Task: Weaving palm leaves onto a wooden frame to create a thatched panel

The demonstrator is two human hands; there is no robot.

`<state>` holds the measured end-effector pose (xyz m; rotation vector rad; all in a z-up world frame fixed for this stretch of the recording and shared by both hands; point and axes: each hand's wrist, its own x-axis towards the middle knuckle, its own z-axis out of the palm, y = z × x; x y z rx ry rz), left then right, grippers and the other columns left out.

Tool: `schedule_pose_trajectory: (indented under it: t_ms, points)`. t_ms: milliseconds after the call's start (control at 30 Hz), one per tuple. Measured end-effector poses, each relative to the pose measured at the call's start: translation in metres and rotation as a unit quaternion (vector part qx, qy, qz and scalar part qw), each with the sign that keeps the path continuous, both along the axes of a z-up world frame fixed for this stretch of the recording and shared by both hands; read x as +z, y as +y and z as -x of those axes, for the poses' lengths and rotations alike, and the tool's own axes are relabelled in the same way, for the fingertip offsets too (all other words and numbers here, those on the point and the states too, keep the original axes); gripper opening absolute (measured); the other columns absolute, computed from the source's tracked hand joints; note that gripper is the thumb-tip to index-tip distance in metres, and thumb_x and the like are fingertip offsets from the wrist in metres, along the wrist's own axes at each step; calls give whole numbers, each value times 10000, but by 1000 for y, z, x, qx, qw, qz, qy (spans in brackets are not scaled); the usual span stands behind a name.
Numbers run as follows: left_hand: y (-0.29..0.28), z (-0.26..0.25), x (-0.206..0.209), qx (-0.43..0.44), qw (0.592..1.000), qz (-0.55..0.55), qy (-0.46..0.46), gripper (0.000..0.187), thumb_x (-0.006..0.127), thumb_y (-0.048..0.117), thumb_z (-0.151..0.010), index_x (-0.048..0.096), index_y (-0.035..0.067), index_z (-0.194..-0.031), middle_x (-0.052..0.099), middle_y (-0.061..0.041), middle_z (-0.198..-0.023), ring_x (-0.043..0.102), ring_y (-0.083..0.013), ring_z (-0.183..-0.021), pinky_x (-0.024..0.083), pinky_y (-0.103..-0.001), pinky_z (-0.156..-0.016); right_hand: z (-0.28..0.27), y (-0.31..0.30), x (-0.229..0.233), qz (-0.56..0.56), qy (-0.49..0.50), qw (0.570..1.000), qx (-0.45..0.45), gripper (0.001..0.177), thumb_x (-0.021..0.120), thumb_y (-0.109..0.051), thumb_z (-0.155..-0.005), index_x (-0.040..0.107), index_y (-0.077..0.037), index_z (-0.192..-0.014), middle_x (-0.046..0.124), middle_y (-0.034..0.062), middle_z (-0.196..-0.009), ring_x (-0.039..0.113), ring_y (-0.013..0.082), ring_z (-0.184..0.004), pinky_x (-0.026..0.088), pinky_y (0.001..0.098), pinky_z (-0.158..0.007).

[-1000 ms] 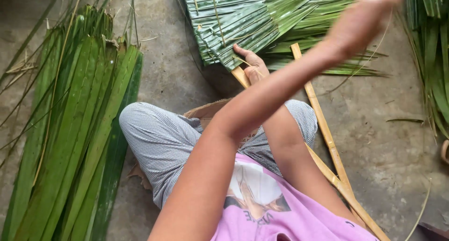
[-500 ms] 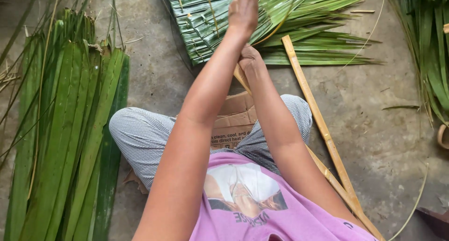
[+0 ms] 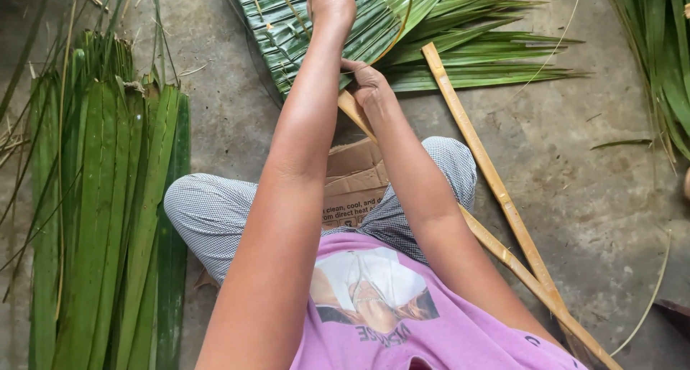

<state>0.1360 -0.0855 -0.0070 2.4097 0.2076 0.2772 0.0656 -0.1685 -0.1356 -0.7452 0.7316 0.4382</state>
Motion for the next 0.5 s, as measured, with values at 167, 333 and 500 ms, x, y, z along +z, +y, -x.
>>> schedule_pose_trajectory:
  t_ms: [167,333,500]
  points:
    - [4,-1,-1,46,996,40,70,164,549,-11,-877,710,-5,-910,779,-240,-916,790,-386,-821,633,-580,-718,8,-2,30,-4,6,998,63,121,794,-33,-765,725,20,-849,735,148,-868,679,259,-785,576,378,-857]
    - [2,-8,-17,49,996,39,68,187,540,-24,-878,723,5,-905,780,-218,-880,792,-342,-785,634,-580,-731,11,0,31,-8,4,999,47,104,778,-24,-782,723,24,-855,728,147,-878,674,257,-795,567,375,-842]
    - [2,-18,-39,53,993,-72,81,190,607,59,-878,777,60,-793,777,-125,-805,771,-250,-749,617,-462,-675,8,3,22,22,-2,999,39,163,778,-56,-768,694,29,-879,679,195,-1023,618,296,-986,527,429,-938]
